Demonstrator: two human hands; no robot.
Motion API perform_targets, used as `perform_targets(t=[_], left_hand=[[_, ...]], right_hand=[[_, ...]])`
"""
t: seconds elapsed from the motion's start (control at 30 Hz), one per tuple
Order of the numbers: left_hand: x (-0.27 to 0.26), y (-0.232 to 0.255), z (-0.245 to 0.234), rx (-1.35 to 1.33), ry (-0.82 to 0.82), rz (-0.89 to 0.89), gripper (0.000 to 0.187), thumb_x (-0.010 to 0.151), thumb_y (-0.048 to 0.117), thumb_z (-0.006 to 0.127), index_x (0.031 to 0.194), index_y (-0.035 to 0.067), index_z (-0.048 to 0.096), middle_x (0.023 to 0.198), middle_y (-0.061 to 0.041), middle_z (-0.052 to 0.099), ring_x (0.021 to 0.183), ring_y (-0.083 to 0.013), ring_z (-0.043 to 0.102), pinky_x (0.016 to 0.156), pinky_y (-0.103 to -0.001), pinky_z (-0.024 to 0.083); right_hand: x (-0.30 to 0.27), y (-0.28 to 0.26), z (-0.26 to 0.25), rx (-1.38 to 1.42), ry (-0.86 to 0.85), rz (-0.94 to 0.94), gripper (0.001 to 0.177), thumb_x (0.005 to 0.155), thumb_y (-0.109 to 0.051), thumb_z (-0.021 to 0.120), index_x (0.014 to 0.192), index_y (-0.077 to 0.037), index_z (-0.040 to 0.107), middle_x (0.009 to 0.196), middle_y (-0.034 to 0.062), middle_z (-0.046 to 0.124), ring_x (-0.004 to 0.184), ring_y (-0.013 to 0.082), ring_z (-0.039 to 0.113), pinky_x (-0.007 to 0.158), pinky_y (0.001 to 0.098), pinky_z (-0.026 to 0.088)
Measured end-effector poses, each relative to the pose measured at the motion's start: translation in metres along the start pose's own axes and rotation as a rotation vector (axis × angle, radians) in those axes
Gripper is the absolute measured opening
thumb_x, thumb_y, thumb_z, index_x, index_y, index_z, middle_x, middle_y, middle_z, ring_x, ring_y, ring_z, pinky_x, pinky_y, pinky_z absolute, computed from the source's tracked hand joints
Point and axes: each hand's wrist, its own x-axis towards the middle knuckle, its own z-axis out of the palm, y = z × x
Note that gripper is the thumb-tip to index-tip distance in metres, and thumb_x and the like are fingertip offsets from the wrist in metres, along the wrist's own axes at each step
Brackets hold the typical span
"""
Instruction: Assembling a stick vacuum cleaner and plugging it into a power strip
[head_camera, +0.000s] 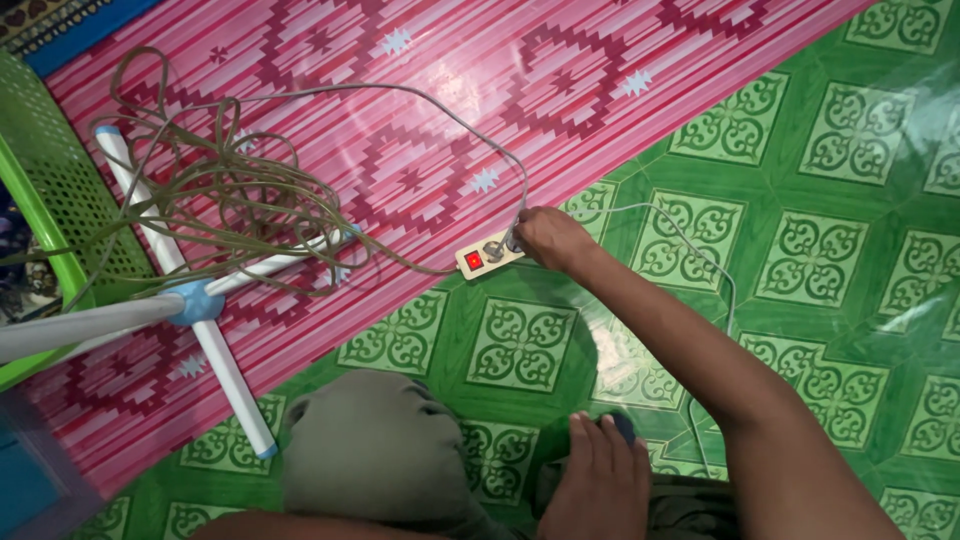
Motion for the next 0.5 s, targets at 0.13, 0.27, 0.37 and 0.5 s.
perform_targets(t=[0.13,0.27,0.37,0.5], left_hand=[[-0.006,0.003,0.007,0.045,0.144,0.006,0.052,0.107,0.013,0.02,0.149,0.003,0.048,0.14,-0.05,0.044,0.121,-0.0757,0.042,0.107,-0.082,0.027],[-0.008,0.005,0.025,-0.028,0.521,-0.07,0.042,0.106,0.009,0.035,0.132,0.001,0.067,0.129,-0.048,0.055,0.115,-0.0717,0.05,0.106,-0.079,0.034],[-0.013,0.003,0.019,-0.027,0.537,-0.075,0.042,0.104,0.009,0.036,0.131,-0.002,0.066,0.129,-0.047,0.056,0.115,-0.0717,0.05,0.105,-0.078,0.035],[-0.02,-0.001,0.011,0.022,0.528,-0.035,0.039,0.107,0.009,0.037,0.132,0.001,0.065,0.128,-0.046,0.057,0.114,-0.0711,0.052,0.104,-0.077,0.038]], right_hand=[[0.002,0.005,0.01,0.029,-0.083,0.082,0.016,0.09,-0.01,0.066,0.076,-0.002,0.066,0.072,0.0153,0.066,0.06,0.0375,0.065,0.05,0.0491,0.051],[0.003,-0.007,-0.002,0.057,-0.151,0.135,0.017,0.097,-0.011,0.066,0.083,0.0,0.069,0.077,0.0134,0.069,0.064,0.0325,0.068,0.055,0.0433,0.057],[0.001,-0.001,0.007,0.087,-0.047,0.061,0.017,0.091,-0.008,0.065,0.076,-0.002,0.063,0.071,0.0153,0.065,0.059,0.0359,0.062,0.051,0.0477,0.048],[-0.001,-0.009,-0.002,0.122,-0.035,0.076,0.025,0.099,-0.01,0.061,0.076,-0.001,0.067,0.074,0.0138,0.065,0.06,0.0324,0.063,0.051,0.0437,0.05]])
